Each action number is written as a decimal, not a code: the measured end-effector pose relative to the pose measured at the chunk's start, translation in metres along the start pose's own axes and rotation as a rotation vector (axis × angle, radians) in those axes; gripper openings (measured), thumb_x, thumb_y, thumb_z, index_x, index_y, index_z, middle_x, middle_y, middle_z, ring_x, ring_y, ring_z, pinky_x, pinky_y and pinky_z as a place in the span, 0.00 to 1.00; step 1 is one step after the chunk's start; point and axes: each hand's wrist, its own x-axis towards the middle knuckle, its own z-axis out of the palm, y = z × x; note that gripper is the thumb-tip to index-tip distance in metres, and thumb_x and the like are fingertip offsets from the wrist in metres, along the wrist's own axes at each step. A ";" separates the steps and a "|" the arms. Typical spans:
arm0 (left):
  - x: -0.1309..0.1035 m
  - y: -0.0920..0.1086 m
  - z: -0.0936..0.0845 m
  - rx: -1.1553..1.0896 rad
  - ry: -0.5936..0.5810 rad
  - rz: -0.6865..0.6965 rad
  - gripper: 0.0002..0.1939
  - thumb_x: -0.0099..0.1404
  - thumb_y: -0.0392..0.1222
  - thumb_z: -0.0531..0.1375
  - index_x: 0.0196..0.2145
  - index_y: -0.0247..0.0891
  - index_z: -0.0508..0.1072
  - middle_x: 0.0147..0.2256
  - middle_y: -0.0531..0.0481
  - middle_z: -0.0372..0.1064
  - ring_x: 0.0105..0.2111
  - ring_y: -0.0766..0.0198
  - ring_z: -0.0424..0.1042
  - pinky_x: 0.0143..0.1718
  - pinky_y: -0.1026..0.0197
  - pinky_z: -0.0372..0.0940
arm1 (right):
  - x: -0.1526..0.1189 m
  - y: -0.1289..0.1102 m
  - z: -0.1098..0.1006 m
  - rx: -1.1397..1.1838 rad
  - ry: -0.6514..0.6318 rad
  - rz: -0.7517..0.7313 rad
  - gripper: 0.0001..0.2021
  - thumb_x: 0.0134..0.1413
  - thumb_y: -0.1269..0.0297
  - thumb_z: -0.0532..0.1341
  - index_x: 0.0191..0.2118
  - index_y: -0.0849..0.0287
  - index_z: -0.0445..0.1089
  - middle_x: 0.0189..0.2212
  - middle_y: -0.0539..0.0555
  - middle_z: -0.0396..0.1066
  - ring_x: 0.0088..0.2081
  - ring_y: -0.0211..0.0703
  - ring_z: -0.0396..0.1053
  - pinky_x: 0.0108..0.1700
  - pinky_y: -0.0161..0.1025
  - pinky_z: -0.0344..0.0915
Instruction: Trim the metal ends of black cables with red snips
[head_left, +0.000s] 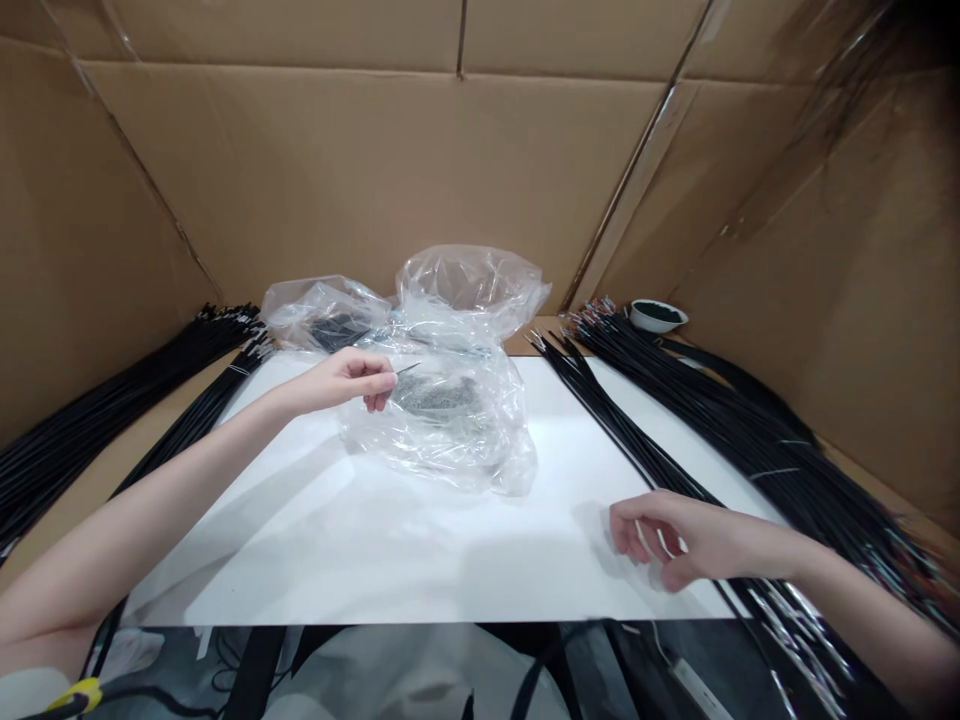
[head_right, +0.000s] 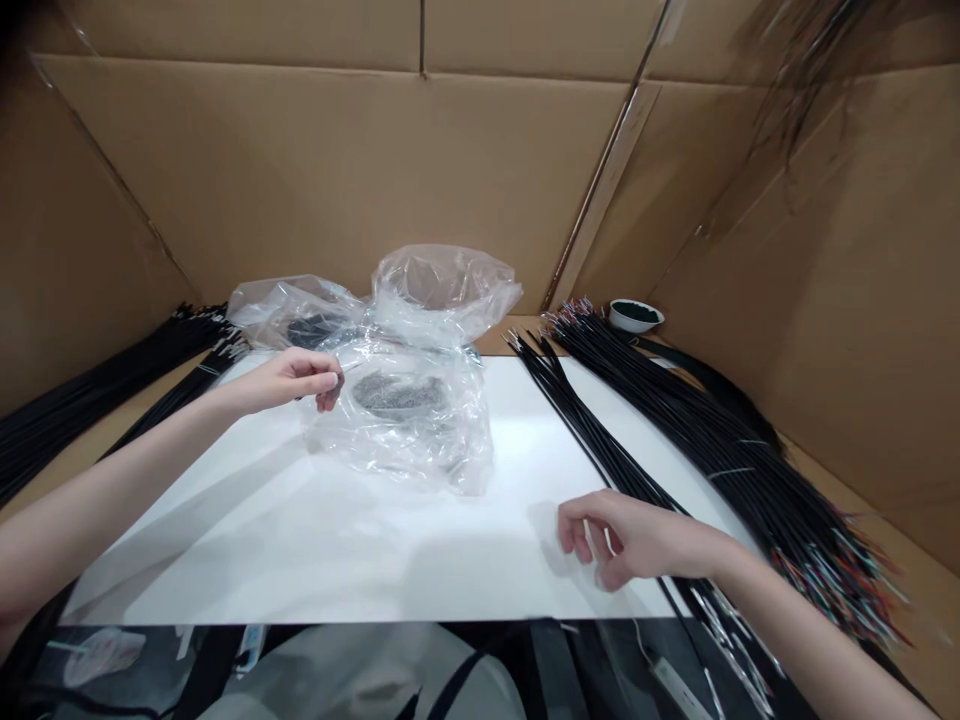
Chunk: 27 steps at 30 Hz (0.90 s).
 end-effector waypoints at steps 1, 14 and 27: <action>0.000 0.000 0.000 0.000 -0.002 -0.001 0.16 0.64 0.49 0.52 0.26 0.34 0.67 0.24 0.52 0.67 0.26 0.69 0.67 0.29 0.67 0.63 | -0.001 -0.001 0.000 0.026 0.025 -0.010 0.11 0.39 0.70 0.65 0.34 0.62 0.69 0.30 0.53 0.69 0.29 0.39 0.66 0.31 0.35 0.62; 0.002 -0.002 0.002 -0.056 -0.016 -0.003 0.16 0.63 0.49 0.53 0.26 0.34 0.67 0.24 0.52 0.68 0.26 0.69 0.68 0.29 0.66 0.63 | 0.091 -0.099 0.119 0.802 -0.397 -0.602 0.24 0.55 0.57 0.59 0.56 0.59 0.61 0.56 0.63 0.61 0.57 0.49 0.59 0.58 0.49 0.54; -0.002 -0.010 -0.004 -0.100 0.007 -0.007 0.14 0.63 0.48 0.54 0.26 0.35 0.67 0.24 0.52 0.68 0.25 0.70 0.68 0.28 0.66 0.64 | 0.124 -0.151 0.122 0.585 -0.400 -0.869 0.20 0.58 0.62 0.55 0.56 0.59 0.61 0.55 0.58 0.62 0.57 0.42 0.59 0.58 0.41 0.54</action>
